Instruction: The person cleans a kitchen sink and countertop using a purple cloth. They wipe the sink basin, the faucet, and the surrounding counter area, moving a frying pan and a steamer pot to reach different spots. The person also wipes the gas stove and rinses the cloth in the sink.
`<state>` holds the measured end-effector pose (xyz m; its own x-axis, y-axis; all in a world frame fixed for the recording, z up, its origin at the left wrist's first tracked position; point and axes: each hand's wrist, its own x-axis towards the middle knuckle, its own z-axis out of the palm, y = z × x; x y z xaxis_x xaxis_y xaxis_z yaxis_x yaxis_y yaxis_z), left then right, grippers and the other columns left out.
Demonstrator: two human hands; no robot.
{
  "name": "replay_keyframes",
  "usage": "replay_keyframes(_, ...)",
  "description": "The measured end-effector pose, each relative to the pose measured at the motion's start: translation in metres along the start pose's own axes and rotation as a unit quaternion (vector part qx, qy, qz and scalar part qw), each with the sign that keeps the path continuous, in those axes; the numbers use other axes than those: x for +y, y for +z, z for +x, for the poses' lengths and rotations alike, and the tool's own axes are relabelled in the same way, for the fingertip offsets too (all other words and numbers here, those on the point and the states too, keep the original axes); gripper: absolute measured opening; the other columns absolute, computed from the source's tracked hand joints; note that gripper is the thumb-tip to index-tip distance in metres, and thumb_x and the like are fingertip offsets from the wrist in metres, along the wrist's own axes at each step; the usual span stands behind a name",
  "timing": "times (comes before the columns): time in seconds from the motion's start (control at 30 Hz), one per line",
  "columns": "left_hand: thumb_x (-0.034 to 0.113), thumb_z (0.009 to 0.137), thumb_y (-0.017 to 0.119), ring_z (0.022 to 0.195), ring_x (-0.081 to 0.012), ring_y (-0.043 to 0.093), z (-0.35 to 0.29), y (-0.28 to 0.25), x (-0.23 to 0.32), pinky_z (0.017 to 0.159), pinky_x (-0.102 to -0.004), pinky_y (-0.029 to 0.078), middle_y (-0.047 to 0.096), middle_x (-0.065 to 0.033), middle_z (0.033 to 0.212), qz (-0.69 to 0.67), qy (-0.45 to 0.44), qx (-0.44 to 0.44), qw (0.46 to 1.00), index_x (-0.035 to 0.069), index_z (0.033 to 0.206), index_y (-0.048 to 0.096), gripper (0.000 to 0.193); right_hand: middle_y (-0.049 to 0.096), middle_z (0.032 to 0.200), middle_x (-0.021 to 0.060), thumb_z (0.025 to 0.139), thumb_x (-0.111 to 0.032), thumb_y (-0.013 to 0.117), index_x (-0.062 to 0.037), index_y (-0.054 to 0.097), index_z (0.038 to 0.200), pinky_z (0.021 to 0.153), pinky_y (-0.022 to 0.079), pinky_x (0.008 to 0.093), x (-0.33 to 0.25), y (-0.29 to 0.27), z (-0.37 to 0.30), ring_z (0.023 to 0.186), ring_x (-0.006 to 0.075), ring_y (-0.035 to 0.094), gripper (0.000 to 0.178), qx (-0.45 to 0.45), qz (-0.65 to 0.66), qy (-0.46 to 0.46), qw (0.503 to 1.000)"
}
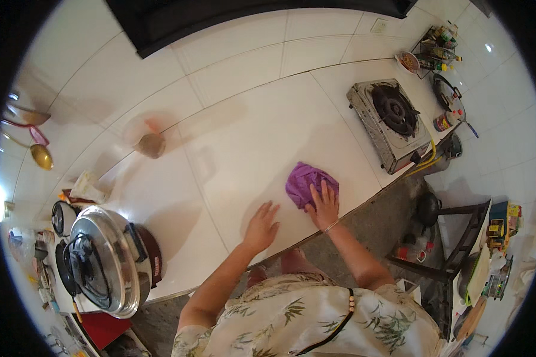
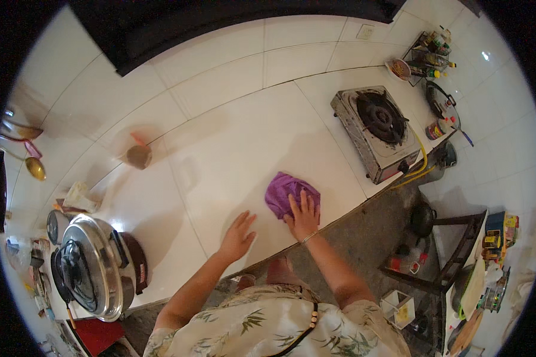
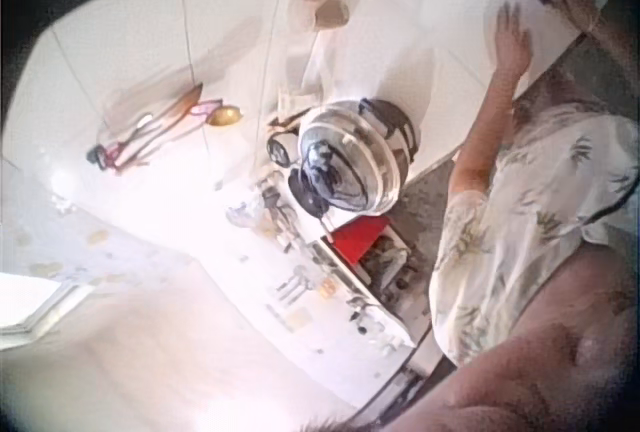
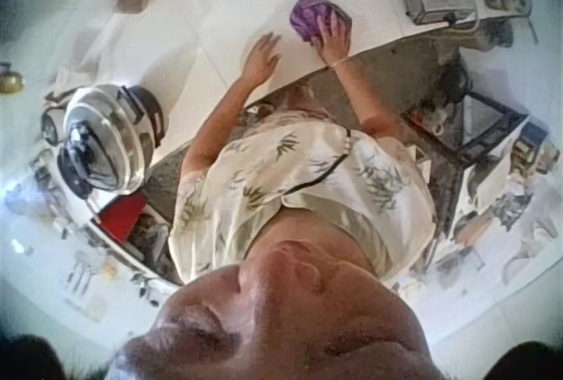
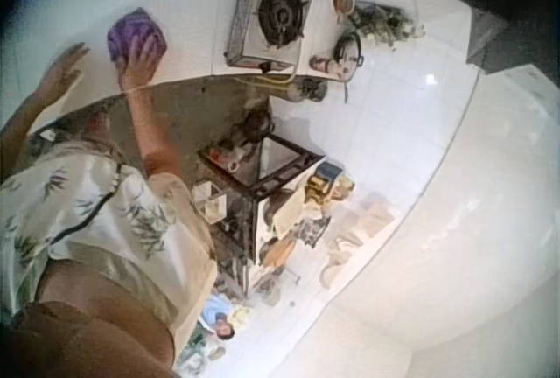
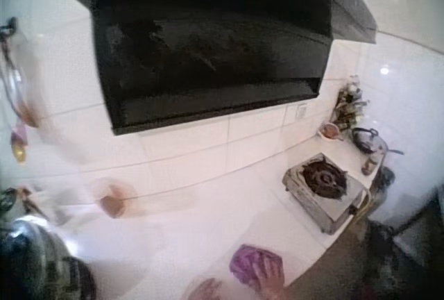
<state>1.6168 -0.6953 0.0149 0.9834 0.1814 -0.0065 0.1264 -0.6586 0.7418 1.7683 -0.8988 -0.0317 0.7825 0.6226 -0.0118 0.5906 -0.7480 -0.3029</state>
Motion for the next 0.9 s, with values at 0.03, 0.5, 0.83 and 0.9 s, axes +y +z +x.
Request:
replay_keyframes(0.03, 0.015, 0.085, 0.057, 0.131, -0.0335, 0.034, 0.02, 0.017, 0.008, 0.107, -0.0466, 0.029, 0.038, -0.0172, 0.14, 0.044, 0.028, -0.017, 0.998, 0.008, 0.135, 0.041, 0.053, 0.015, 0.152, 0.0156, 0.086, -0.038, 0.056, -0.024, 0.029, 0.144, 0.106, 0.015, 0.06, 0.0, -0.002, -0.003, 0.135, 0.0415, 0.018, 0.065, 0.007, 0.002, -0.02, 1.0)
replay_keyframes(0.5, 0.02, 0.086, 0.055, 0.137, -0.0315, 0.023, 0.153, 0.058, -0.008, 0.112, -0.052, 0.013, 0.032, -0.0124, 0.146, 0.206, -0.004, -0.056, 0.977, 0.009, 0.14, 0.034, 0.059, 0.017, 0.152, 0.0098, 0.09, -0.04, 0.049, -0.0285, 0.028, 0.144, 0.111, 0.015, 0.051, 0.048, -0.015, 0.11, 0.136, 0.0358, 0.02, 0.059, -0.108, -0.024, -0.119, 0.987)
replay_keyframes(0.83, 0.01, 0.087, 0.054, 0.131, -0.0381, 0.032, 0.086, 0.037, -0.015, 0.107, -0.0461, 0.028, 0.04, -0.022, 0.137, 0.046, -0.016, 0.123, 0.991, 0.002, 0.133, 0.041, 0.048, 0.028, 0.146, 0.017, 0.086, -0.023, 0.054, -0.0157, 0.039, 0.136, 0.11, 0.023, 0.0471, 0.138, -0.031, 0.085, 0.132, 0.0399, 0.027, 0.053, 0.011, 0.007, 0.066, 0.998)
replay_keyframes(0.9, 0.008, 0.087, 0.054, 0.128, -0.0405, 0.036, 0.038, 0.032, -0.031, 0.104, -0.0467, 0.031, 0.044, -0.0236, 0.133, 0.026, -0.038, 0.168, 0.985, 0.0, 0.131, 0.043, 0.047, 0.027, 0.147, 0.0175, 0.086, -0.026, 0.054, -0.0157, 0.039, 0.137, 0.11, 0.021, 0.0487, 0.138, -0.015, 0.04, 0.133, 0.0406, 0.024, 0.054, 0.044, 0.006, 0.086, 0.995)
